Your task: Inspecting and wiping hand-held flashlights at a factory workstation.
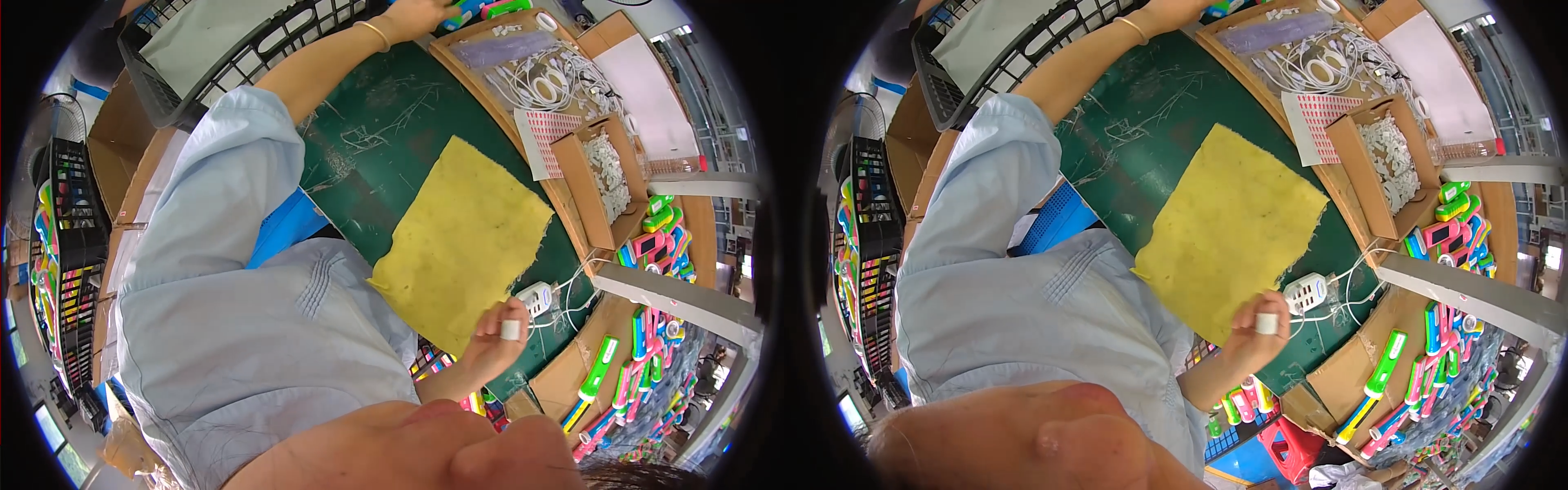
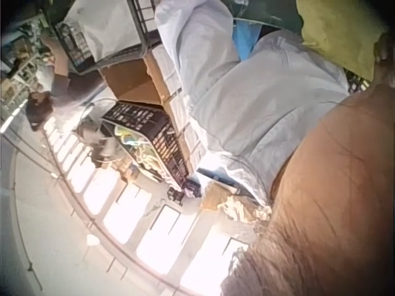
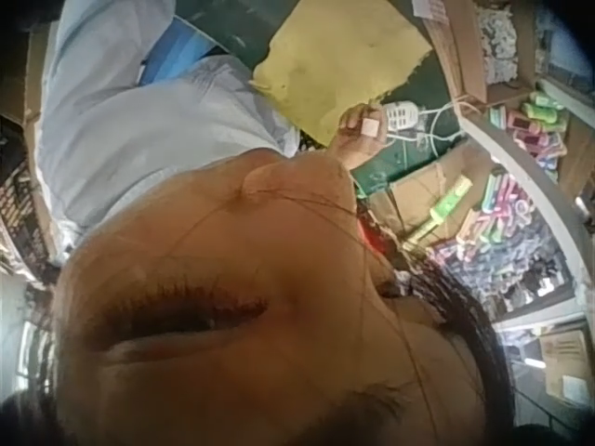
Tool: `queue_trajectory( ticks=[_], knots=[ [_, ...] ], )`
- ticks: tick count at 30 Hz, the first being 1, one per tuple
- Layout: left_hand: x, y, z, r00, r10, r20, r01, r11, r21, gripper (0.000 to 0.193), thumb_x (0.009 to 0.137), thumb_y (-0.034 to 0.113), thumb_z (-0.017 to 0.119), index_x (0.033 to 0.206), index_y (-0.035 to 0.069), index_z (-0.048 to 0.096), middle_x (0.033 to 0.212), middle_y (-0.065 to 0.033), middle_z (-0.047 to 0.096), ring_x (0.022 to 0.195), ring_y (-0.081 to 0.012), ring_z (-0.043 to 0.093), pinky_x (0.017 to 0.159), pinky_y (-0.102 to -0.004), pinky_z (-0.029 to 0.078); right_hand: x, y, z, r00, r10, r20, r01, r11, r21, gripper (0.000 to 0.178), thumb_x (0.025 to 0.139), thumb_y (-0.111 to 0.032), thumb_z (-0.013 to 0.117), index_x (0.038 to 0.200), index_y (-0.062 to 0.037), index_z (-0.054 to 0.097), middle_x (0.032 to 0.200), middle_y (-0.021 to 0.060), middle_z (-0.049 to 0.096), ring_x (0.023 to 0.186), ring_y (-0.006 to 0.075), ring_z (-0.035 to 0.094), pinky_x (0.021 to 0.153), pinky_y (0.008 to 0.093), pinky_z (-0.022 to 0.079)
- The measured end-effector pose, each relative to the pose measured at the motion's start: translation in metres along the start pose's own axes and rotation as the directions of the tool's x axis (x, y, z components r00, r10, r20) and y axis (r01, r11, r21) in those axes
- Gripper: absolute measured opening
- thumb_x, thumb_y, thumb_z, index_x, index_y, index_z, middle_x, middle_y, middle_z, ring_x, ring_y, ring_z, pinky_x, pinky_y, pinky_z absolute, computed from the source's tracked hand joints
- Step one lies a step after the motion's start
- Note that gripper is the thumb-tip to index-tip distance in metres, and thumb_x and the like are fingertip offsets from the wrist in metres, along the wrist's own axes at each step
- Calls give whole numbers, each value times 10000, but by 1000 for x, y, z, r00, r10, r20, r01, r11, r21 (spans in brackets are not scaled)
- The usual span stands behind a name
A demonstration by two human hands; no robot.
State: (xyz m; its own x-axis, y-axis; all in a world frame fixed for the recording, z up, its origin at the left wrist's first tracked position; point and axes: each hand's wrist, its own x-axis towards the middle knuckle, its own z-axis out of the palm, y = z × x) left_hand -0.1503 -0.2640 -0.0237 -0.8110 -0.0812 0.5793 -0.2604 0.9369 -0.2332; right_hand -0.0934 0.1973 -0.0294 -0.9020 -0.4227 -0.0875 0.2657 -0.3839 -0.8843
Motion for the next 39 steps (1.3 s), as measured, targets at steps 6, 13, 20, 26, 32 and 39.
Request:
queue_trajectory(
  ticks=[6, 13, 20, 26, 32, 39],
  knots=[
    [-51, 82, -77, 748, -653, 116, 172, 22, -985, 434, 675, 109, 703, 1000, -44, 459, 916, -117, 557, 782, -210, 613, 637, -315, 526, 2, 25, 42, 959, 122, 256, -32, 944, -329, 456, 880, -307, 537, 1172, 42, 499, 994, 139, 568, 886, 212, 581, 781, 325, 455],
    [-158, 223, -145, 757, 383, 530, 628, -652, -426, 273, 804, 72, 612, 1034, 41, 468, 959, -52, 546, 937, -128, 533, 787, -278, 460, -9, 28, 76, 830, -557, -37, 486, 754, -442, 465, 747, -303, 701, 1026, 11, 502, 899, 117, 553, 815, 212, 547, 748, 318, 451],
    [-143, 218, -134, 870, 170, 463, 477, -529, -702, 577, 783, 192, 663, 1257, 20, 381, 1104, -88, 507, 1000, -146, 505, 859, -274, 415, 0, 48, 48, 978, -48, 205, 167, 772, -613, 420, 739, -174, 687, 1059, 36, 515, 884, 104, 595, 811, 165, 563, 741, 315, 454],
    [-119, 230, -136, 699, 123, 705, 510, -777, -370, 347, 846, 255, 584, 1066, 28, 441, 859, -85, 577, 745, -156, 582, 641, -284, 508, -12, 48, 33, 975, -3, 224, 106, 886, -450, 404, 900, -240, 518, 1169, 54, 456, 951, 97, 558, 873, 142, 529, 781, 269, 421],
    [-92, 225, -130, 646, 357, 674, 582, -803, -132, 254, 856, 242, 570, 985, 63, 445, 830, -65, 549, 663, -153, 564, 596, -289, 494, -9, 51, 11, 999, -1, 38, 17, 910, -414, 281, 887, -128, 526, 1123, 24, 523, 824, 40, 543, 667, 83, 514, 552, 193, 412],
    [-100, 225, -120, 500, 334, 799, 694, -707, -138, 318, 829, 271, 600, 1009, 48, 462, 823, -63, 551, 648, -162, 575, 583, -292, 497, 68, -58, -6, 862, -506, 16, 424, 705, -568, 236, 832, -85, 521, 1005, 40, 619, 737, 33, 577, 530, 50, 433, 454, 197, 328]
  ],
)
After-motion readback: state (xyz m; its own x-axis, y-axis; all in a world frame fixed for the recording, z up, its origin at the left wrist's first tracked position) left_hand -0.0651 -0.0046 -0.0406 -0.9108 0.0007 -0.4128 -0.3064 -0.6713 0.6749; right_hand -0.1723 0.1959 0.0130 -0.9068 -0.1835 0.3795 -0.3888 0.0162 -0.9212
